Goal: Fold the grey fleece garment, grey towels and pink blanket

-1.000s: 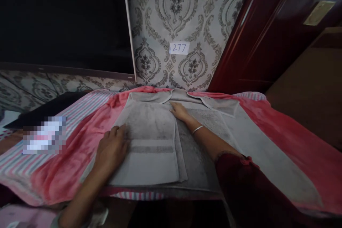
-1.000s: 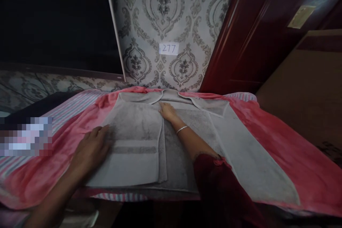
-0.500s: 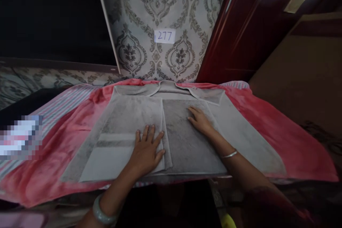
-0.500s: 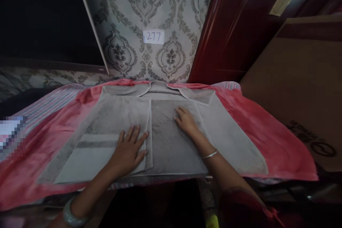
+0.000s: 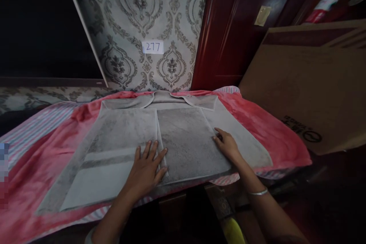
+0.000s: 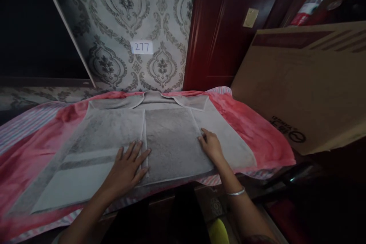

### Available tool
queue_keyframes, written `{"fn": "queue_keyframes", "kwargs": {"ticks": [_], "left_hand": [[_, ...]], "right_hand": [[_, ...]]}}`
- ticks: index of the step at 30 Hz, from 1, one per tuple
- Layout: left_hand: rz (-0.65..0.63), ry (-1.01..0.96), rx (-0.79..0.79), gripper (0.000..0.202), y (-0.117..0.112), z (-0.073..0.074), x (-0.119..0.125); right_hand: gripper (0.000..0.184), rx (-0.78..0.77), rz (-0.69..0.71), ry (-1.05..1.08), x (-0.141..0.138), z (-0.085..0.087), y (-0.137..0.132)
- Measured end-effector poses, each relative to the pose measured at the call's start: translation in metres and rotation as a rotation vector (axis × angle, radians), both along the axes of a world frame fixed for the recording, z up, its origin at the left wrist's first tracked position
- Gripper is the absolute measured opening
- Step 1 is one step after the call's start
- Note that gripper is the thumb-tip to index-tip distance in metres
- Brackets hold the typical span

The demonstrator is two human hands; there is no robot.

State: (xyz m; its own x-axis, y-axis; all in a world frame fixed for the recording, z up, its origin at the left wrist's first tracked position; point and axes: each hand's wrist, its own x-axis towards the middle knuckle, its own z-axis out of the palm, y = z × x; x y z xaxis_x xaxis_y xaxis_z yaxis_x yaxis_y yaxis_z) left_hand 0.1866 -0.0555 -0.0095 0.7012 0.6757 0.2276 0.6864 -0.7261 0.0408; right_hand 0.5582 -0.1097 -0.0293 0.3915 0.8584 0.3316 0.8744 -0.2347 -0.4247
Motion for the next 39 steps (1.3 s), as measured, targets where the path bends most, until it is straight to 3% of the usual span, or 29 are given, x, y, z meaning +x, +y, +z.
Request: {"fn": "queue_keyframes", "kwargs": {"ticks": [4,8,10,12,15,18,21,25,28,33,39], "left_hand": [[-0.042,0.014,-0.079,0.054,-0.009,0.004,0.002],[-0.208,0.017,-0.245,0.053,-0.013,0.017,-0.003],[-0.310,-0.015,-0.357,0.050,-0.002,0.029,-0.007],[-0.335,-0.082,-0.406,0.049,0.024,0.044,-0.007],[-0.117,-0.118,-0.288,0.050,0.083,0.068,-0.001],[0.290,-0.012,-0.162,0.054,0.136,0.078,0.009],[0.436,0.033,-0.125,0.056,0.159,0.062,0.017],[0.373,0.050,-0.044,0.057,0.162,0.030,0.017],[0.345,0.037,-0.009,0.056,0.165,0.021,0.014],[0.361,0.049,-0.037,0.055,0.170,0.024,0.015],[0.359,0.052,-0.040,0.055,0.170,0.023,0.016]], "right_hand": [[0.043,0.010,-0.036,-0.084,-0.011,-0.008,-0.002],[0.039,-0.022,-0.060,-0.121,-0.013,-0.009,-0.004],[0.038,-0.044,-0.081,-0.168,-0.016,-0.003,-0.002],[0.040,-0.025,-0.083,-0.224,-0.027,0.008,0.006],[0.049,0.014,0.047,-0.261,-0.060,0.029,0.034],[0.056,-0.055,0.241,-0.238,-0.109,0.053,0.075],[0.060,-0.132,0.362,-0.176,-0.150,0.071,0.121],[0.061,-0.160,0.461,-0.117,-0.175,0.072,0.168],[0.060,-0.179,0.492,-0.119,-0.176,0.056,0.185],[0.064,-0.213,0.488,-0.124,-0.153,0.038,0.194],[0.059,-0.355,0.125,-0.168,-0.065,0.036,0.182]]}}
